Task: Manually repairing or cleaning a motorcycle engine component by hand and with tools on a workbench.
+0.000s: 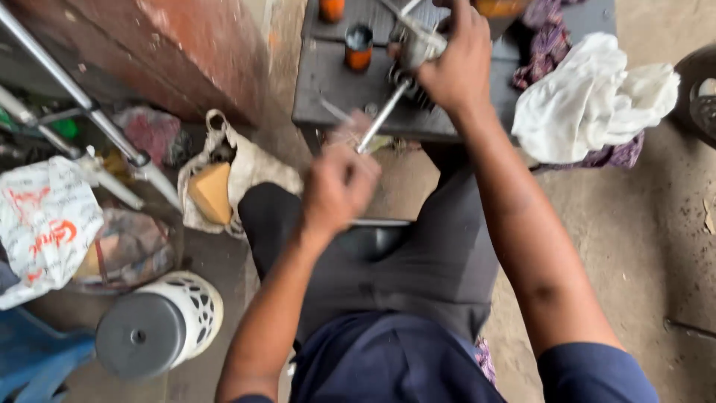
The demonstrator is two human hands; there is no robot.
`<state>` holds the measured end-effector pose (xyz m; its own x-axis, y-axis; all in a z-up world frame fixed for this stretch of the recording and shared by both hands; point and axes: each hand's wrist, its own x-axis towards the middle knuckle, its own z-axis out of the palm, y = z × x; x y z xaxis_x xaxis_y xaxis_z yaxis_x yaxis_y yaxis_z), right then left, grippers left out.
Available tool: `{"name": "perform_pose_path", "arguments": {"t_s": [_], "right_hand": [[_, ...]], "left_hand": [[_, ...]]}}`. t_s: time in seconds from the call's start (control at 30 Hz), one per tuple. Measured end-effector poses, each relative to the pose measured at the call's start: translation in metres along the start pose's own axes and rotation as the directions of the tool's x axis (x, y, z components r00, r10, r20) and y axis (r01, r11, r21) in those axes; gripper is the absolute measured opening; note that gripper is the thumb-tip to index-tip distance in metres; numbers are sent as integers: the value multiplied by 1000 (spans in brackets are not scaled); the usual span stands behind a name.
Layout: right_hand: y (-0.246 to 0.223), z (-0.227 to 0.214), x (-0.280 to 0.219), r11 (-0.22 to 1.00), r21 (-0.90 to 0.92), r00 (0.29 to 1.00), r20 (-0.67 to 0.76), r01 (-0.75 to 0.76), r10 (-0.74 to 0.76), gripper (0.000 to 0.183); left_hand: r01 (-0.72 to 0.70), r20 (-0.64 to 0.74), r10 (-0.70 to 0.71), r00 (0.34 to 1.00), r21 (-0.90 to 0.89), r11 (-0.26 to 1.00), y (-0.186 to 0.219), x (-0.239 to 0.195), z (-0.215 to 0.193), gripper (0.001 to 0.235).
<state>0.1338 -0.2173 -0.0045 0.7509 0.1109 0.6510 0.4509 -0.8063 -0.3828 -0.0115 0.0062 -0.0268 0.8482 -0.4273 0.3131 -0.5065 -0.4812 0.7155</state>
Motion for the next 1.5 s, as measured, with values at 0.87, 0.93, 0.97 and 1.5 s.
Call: {"name": "perform_pose_path", "arguments": {"t_s": [0.87, 0.93, 0.97, 1.5], "right_hand": [[-9, -7, 18, 987, 35, 985, 74, -159, 156, 69], [-12, -7, 16, 984, 26, 982, 81, -175, 172, 68], [-13, -9, 15, 984, 17, 981, 85, -178, 176, 68], [-14, -10, 20, 985, 47, 985, 67, -165, 162, 64]], "left_hand": [[430, 347, -365, 864, -130, 894, 3, 8, -2, 42], [241, 164, -202, 965, -269, 932, -7, 8, -11, 24], [16, -56, -39, 998, -366, 930, -11, 9, -14, 9], [267, 26, -270, 963, 88, 960, -30, 4, 3, 40]]}}
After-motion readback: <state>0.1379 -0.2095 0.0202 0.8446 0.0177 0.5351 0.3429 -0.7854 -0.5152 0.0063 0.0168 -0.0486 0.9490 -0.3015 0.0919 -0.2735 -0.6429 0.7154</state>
